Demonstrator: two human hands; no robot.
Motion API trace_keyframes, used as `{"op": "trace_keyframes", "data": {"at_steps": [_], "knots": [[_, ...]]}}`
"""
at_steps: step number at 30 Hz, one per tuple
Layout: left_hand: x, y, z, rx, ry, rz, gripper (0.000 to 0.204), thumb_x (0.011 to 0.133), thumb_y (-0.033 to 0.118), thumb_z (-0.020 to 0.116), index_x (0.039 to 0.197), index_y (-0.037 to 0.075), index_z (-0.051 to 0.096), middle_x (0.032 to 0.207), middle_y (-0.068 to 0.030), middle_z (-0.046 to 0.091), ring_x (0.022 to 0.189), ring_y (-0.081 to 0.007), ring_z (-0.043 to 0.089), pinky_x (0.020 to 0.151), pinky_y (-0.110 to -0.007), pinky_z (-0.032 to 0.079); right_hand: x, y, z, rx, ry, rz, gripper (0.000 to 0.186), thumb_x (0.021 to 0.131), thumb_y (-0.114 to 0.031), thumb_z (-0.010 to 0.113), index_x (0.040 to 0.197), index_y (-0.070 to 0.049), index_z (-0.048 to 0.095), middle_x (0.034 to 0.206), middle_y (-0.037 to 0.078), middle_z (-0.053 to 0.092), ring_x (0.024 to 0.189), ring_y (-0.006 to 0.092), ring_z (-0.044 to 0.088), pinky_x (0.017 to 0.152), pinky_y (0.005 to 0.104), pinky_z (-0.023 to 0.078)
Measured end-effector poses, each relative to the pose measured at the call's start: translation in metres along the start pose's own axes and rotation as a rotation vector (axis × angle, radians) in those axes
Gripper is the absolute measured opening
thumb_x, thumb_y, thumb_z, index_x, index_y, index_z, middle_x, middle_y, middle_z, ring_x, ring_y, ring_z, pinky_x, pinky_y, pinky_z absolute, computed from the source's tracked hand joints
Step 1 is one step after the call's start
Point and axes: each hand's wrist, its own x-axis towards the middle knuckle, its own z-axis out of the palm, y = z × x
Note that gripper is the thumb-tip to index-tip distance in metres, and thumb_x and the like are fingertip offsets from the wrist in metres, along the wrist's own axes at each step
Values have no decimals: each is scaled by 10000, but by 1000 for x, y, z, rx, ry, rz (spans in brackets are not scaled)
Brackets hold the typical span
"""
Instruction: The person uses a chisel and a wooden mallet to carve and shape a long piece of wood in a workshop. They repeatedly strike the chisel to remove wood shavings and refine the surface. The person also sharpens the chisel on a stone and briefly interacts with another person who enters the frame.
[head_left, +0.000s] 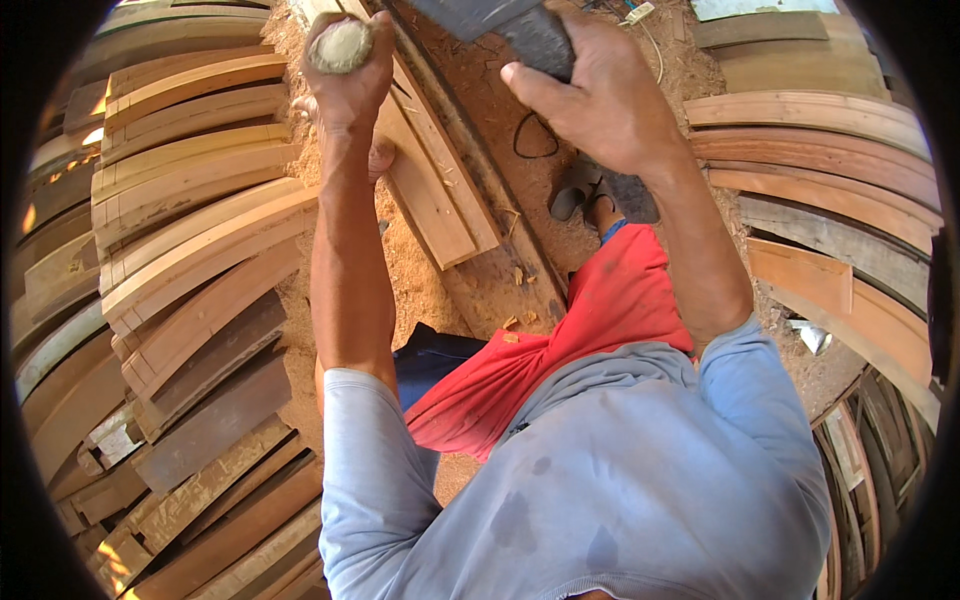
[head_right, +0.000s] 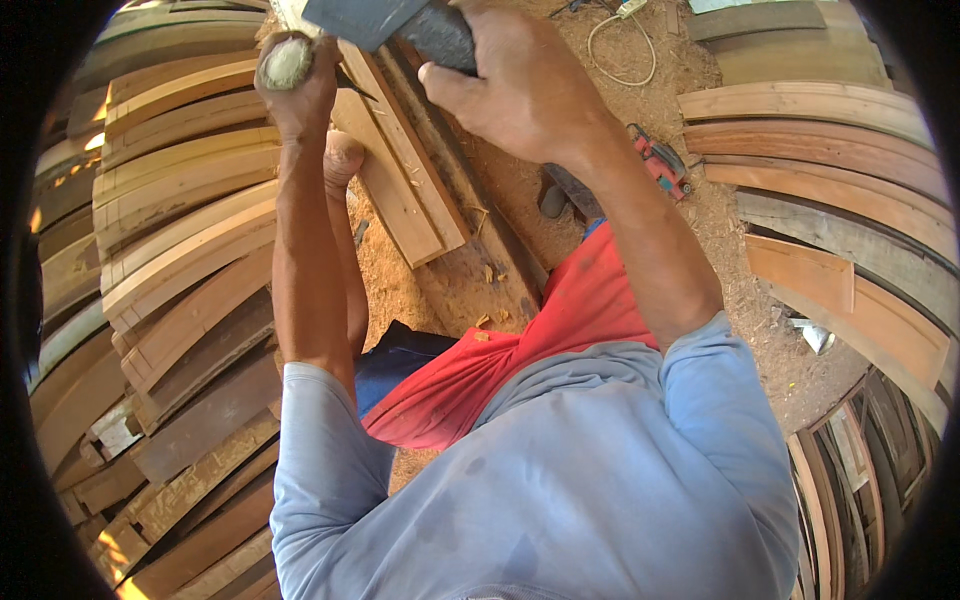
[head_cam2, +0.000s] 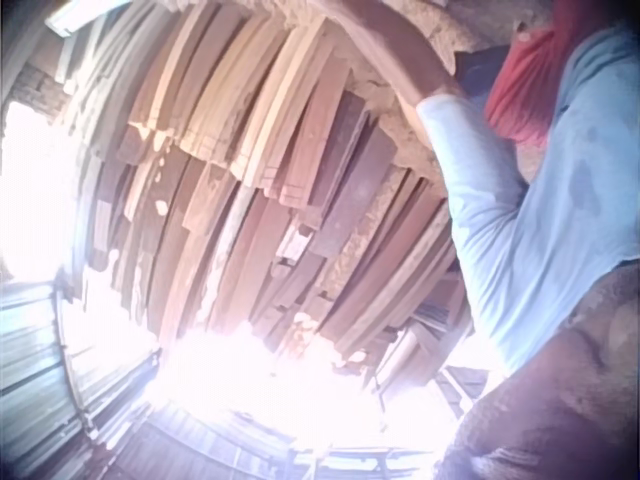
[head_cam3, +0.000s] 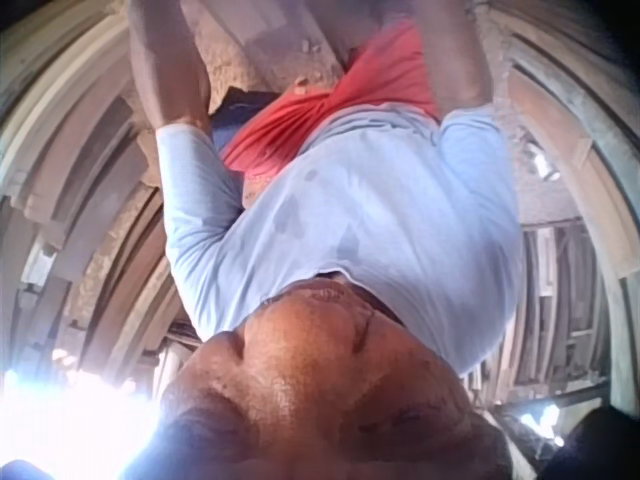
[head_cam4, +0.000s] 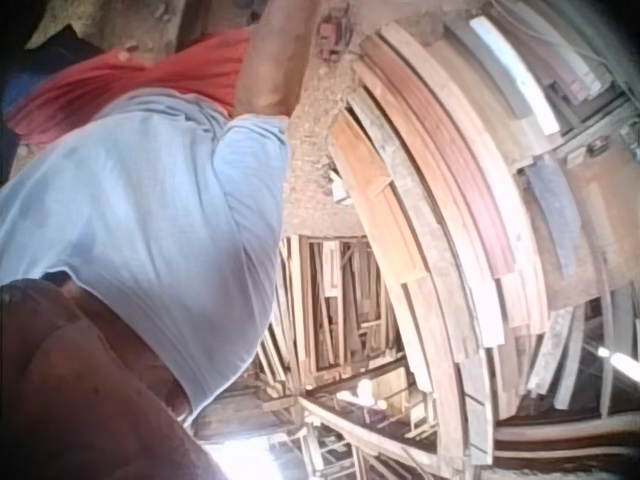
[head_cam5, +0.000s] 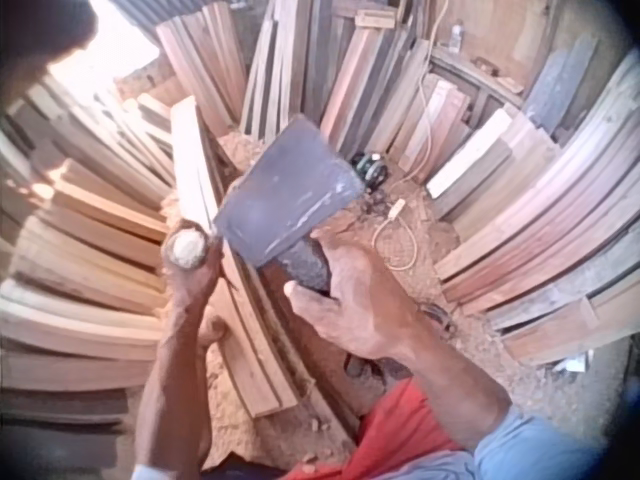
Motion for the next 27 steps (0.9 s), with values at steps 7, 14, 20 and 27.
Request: {"op": "trace_keyframes", "data": {"at_steps": [7, 14, 20, 27], "knots": [[18, -22, 5, -24, -185, -92, 141, 889, 96, 769, 926, 40, 645, 763, -34, 706, 692, -106, 681, 617, -262, 544, 24, 29, -10, 108, 153, -402, 254, 913, -108, 679, 1138, 3, 642, 791, -3, 583, 641, 101, 524, 587, 282, 459], [21, -35, 2, 137, -261, -76, 247, 912, 209, 770, 1054, 60, 634, 877, -54, 675, 831, -141, 658, 722, -305, 586, 15, -13, -15, 390, 212, 65, 189, 909, -87, 708, 1063, -1, 637, 726, -44, 558, 593, 37, 498, 522, 232, 414], [15, -35, 11, -426, -147, -329, 163, 916, 85, 699, 1050, 76, 606, 844, -11, 610, 761, -119, 600, 689, -241, 544, 26, -9, -10, 304, 185, -46, 221, 918, -130, 701, 1076, -5, 608, 721, -26, 553, 554, 50, 485, 496, 234, 398], [2, -19, 19, 31, -235, 157, 242, 870, 137, 795, 1059, 27, 691, 900, -38, 743, 828, -150, 713, 729, -298, 571, 52, 24, 35, -333, -113, 37, 362, 906, -248, 730, 1172, -45, 592, 730, 87, 626, 655, 234, 615, 693, 399, 558]]}}
